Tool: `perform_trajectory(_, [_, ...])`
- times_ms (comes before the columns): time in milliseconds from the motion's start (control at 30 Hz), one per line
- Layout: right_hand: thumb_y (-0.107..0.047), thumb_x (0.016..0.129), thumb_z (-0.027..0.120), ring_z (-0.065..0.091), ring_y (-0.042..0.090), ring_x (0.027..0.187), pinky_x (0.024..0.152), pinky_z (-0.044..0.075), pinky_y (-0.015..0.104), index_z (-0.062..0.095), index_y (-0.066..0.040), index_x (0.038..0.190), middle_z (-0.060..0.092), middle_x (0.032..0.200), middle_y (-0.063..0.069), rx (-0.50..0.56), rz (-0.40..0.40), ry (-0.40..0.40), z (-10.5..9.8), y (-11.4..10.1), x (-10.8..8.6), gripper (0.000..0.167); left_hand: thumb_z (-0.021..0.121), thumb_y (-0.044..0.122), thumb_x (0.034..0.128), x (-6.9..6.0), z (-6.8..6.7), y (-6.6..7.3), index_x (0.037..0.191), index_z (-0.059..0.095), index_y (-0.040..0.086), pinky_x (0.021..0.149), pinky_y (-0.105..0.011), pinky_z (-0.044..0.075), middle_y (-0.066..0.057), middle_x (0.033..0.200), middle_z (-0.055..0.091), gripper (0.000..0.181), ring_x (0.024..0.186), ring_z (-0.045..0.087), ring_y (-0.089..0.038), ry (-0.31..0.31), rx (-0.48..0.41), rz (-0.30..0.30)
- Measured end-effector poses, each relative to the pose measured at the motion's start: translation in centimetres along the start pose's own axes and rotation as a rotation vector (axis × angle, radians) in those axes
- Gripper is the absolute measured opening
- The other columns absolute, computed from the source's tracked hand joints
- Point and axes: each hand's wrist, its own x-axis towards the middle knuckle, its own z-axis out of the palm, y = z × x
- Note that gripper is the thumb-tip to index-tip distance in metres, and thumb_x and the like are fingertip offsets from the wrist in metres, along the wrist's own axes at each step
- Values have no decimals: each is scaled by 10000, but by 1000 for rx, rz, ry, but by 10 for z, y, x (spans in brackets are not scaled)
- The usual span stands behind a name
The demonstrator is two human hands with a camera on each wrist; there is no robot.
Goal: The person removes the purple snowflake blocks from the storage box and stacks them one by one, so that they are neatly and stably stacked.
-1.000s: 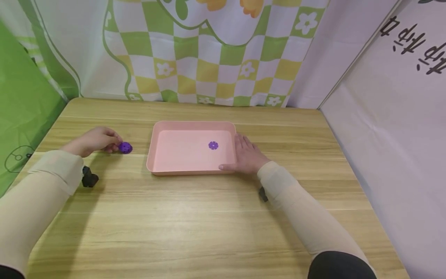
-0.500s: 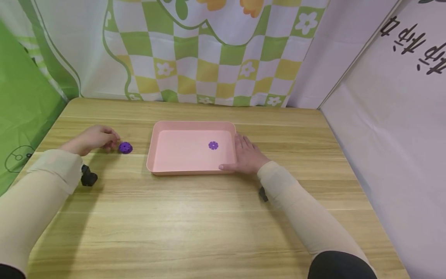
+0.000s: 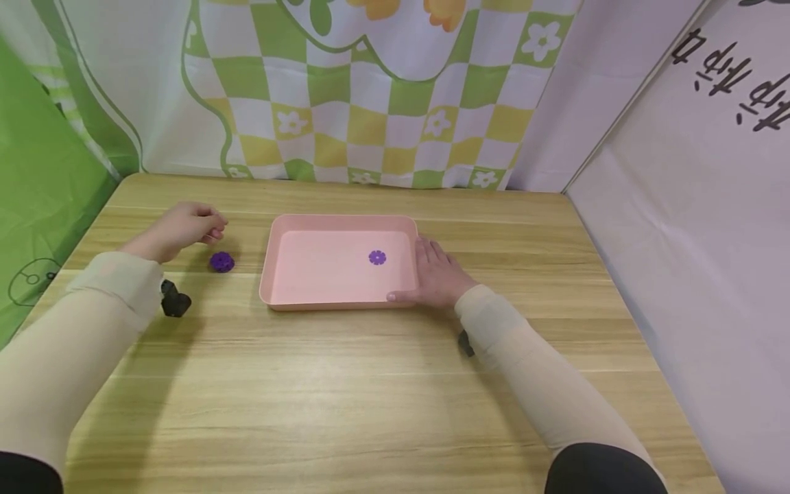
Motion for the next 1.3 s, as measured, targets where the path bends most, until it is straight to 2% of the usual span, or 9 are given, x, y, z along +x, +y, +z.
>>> perform_trajectory(200, [-647,913,651,72,492,1527,1240,122,547,-21,151,1567,16,1650,349,-3,-10,13,-1,-1,-1,1231,473,129,1080,9,11,16,1308,510,-192,810,-233,557,-150,1081,603,396,848,587,-93,30,-47,6])
perform_trajectory(367, [-656,909,651,67,490,1527,1240,110,541,-22,152,1566,16,1646,355,2,-14,15,-1,-2,-1,1240,480,110,1074,16,20,31,1307,515,-185,755,-177,542,-115,1039,607,378,832,580,-81,26,-97,17])
perform_trajectory(467, [-662,904,651,66,492,1526,1239,106,542,-25,155,1564,16,1643,360,6,-15,18,-1,-1,-1,1249,481,105,1069,20,27,39,1295,524,-181,761,-179,549,-137,1049,611,367,848,596,-93,18,-102,30])
perform_trajectory(633, [-670,903,648,59,486,1529,1241,101,540,-39,149,1565,3,1646,353,10,-10,15,-1,-1,-1,1257,524,67,1047,28,37,50,1333,510,-174,836,-233,562,-260,1240,586,375,981,631,-207,-13,-85,60])
perform_trajectory(733, [-667,904,652,53,477,1533,1243,99,535,-49,141,1569,-2,1651,345,6,-4,13,-1,-1,-1,1259,552,45,1023,35,44,55,1360,500,-164,890,-286,559,-281,1317,560,399,1085,620,-301,-38,-81,73])
perform_trajectory(1000, [-669,900,655,59,485,1530,1239,107,545,-38,147,1567,10,1646,355,-4,-2,19,-2,-1,-1,1262,532,94,1035,48,60,75,1362,506,-157,994,-445,526,-283,1311,561,412,1168,588,-409,-88,-66,113])
perform_trajectory(1300, [-681,901,645,33,468,1536,1242,87,538,-60,132,1570,-29,1656,329,12,4,0,-3,-2,-2,1267,491,155,1055,64,83,93,1369,527,-116,966,-414,531,-267,1286,570,417,1165,581,-371,-160,-3,88])
